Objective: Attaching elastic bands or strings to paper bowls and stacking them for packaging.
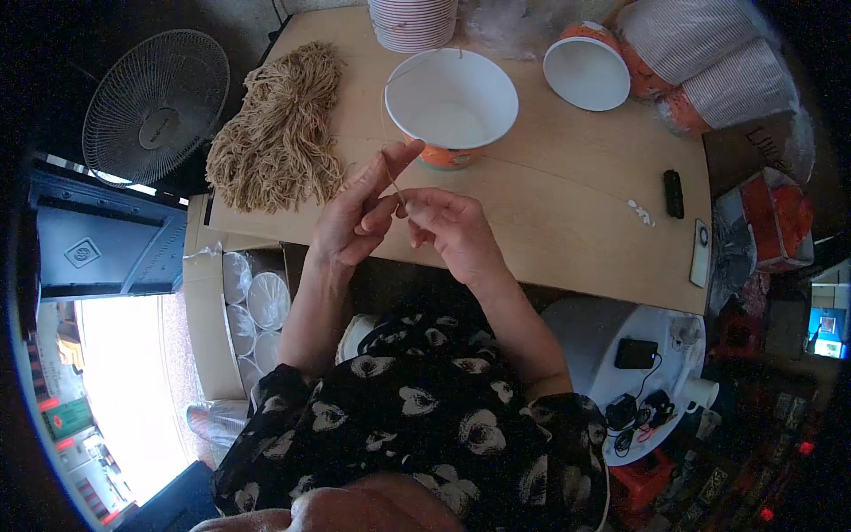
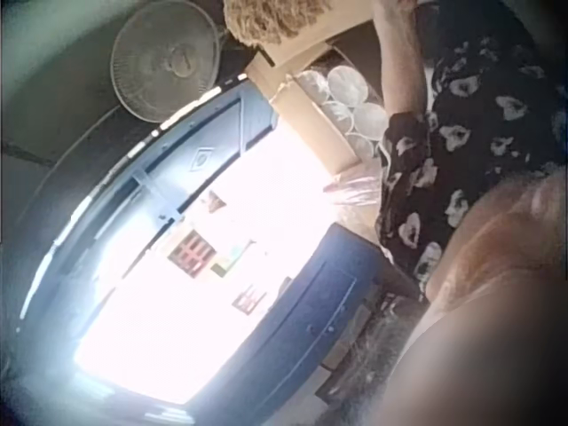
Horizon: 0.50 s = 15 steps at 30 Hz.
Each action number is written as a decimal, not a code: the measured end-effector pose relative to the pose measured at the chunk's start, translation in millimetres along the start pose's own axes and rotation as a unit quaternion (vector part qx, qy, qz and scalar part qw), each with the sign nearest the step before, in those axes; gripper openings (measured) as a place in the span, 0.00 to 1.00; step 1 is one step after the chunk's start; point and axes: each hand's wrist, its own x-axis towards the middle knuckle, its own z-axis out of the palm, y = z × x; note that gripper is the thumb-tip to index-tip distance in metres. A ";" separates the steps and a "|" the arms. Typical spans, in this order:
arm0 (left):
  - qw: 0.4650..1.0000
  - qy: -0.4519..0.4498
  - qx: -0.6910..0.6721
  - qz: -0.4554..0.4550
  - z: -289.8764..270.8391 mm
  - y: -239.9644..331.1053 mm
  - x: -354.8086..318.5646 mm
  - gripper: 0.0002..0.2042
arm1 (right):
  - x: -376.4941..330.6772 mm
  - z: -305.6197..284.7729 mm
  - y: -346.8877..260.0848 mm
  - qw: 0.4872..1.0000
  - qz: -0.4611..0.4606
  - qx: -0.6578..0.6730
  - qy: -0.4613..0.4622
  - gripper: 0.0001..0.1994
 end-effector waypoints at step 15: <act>0.969 0.009 0.206 0.135 22.4 7.6 16.7 0.12 | -15.6 -23.3 -12.8 0.994 -0.086 -0.021 0.056 0.05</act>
